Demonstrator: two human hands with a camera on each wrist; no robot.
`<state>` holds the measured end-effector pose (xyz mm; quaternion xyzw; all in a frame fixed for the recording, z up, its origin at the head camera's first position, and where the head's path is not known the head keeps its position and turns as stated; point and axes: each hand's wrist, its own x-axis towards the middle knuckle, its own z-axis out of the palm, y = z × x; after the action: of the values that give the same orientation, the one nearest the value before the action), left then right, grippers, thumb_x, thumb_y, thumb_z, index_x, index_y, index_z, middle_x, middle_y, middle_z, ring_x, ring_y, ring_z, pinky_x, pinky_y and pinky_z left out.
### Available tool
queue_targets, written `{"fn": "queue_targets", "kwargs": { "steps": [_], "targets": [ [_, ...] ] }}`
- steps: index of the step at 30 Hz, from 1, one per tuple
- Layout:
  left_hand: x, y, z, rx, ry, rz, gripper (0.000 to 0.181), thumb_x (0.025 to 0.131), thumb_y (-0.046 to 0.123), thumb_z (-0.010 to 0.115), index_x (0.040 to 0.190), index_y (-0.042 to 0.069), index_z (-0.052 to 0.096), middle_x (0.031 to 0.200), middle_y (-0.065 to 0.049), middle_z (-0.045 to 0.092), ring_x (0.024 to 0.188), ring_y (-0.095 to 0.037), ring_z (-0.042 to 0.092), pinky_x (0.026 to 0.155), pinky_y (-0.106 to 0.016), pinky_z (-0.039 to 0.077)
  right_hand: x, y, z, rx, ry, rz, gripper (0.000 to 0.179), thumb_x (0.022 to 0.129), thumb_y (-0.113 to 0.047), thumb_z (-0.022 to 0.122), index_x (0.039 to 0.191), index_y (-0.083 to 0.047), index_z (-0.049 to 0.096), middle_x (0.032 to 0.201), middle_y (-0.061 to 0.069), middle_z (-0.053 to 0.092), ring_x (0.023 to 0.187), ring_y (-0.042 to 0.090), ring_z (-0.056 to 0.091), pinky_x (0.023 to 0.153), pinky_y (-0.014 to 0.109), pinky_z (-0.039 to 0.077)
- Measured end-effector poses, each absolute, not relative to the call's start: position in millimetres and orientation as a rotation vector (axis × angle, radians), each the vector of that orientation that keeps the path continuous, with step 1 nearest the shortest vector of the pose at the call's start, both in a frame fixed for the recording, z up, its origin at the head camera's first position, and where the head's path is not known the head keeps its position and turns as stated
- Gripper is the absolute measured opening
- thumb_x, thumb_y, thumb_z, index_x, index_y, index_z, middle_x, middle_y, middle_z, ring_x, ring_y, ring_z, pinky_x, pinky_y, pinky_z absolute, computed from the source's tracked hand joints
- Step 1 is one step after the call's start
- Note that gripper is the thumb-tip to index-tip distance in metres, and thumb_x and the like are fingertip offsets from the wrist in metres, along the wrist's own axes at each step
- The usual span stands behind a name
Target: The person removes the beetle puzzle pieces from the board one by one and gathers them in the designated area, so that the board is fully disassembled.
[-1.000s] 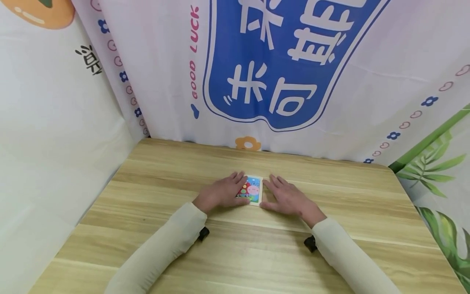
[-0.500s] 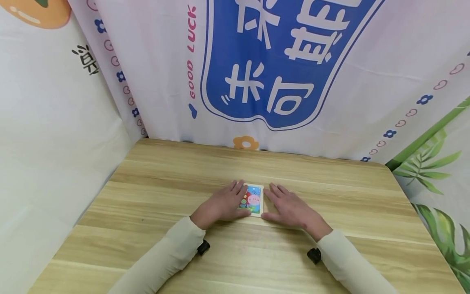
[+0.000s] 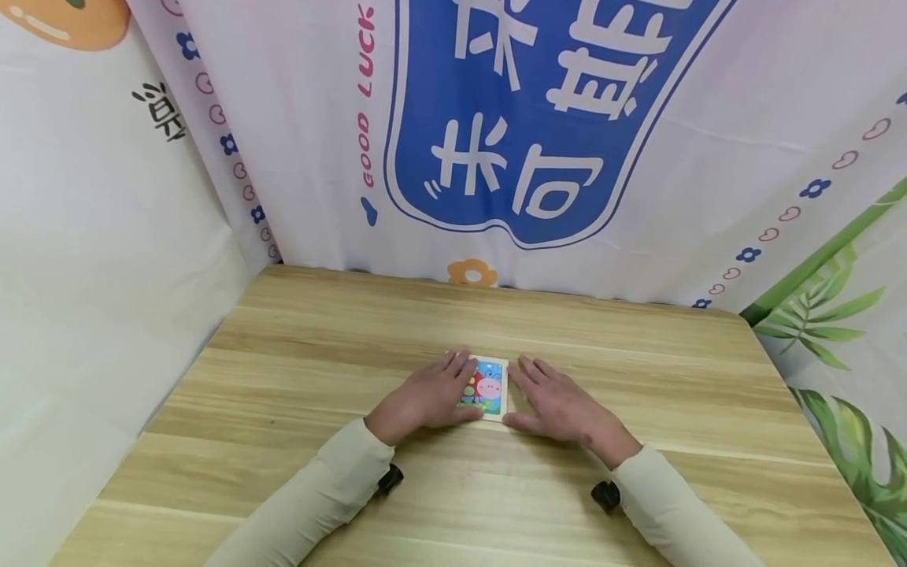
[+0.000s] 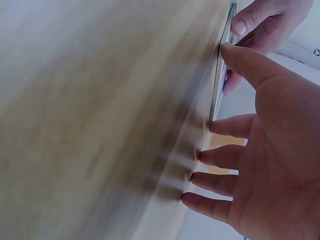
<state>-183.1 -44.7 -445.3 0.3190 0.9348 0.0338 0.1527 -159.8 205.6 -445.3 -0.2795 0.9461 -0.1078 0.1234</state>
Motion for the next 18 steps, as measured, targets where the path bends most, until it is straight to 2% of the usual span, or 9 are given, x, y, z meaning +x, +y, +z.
{"fn": "queue_targets", "kwargs": {
  "steps": [5,9,13,18],
  "targets": [
    [-184.3,-45.6,-444.3,0.901,2.674,0.150,0.089,0.100,0.063,0.053,0.165,0.009,0.022,0.170,-0.015,0.013,0.155,-0.033,0.015,0.119,-0.048,0.026,-163.3,204.4,-445.1,-0.777,2.779,-0.358,0.082,0.103,-0.055,0.056,0.161,-0.003,0.032,0.165,0.025,0.024,0.150,0.045,0.023,0.114,0.069,0.021],
    [-183.6,-46.7,-441.6,0.934,2.677,0.221,0.087,0.100,0.062,0.054,0.165,0.011,0.025,0.170,-0.016,0.013,0.155,-0.033,0.015,0.119,-0.049,0.025,-166.8,201.8,-446.6,-0.765,2.837,-0.416,0.075,0.103,-0.050,0.059,0.159,-0.004,0.038,0.162,0.023,0.033,0.148,0.044,0.028,0.113,0.070,0.020],
    [-181.5,-47.3,-437.6,1.040,2.675,0.216,0.079,0.101,0.058,0.058,0.162,0.014,0.034,0.169,-0.015,0.018,0.154,-0.033,0.018,0.120,-0.048,0.024,-171.8,199.4,-448.3,-0.787,2.893,-0.457,0.070,0.102,-0.047,0.063,0.155,-0.005,0.045,0.155,0.021,0.043,0.144,0.042,0.035,0.115,0.064,0.024],
    [-177.7,-47.6,-434.3,1.141,2.641,0.193,0.067,0.102,0.049,0.062,0.159,0.019,0.043,0.167,-0.012,0.025,0.153,-0.032,0.024,0.119,-0.047,0.027,-177.4,197.2,-449.7,-0.801,2.915,-0.528,0.062,0.100,-0.045,0.067,0.148,-0.008,0.053,0.143,0.017,0.051,0.132,0.035,0.045,0.111,0.055,0.035]
  ]
}}
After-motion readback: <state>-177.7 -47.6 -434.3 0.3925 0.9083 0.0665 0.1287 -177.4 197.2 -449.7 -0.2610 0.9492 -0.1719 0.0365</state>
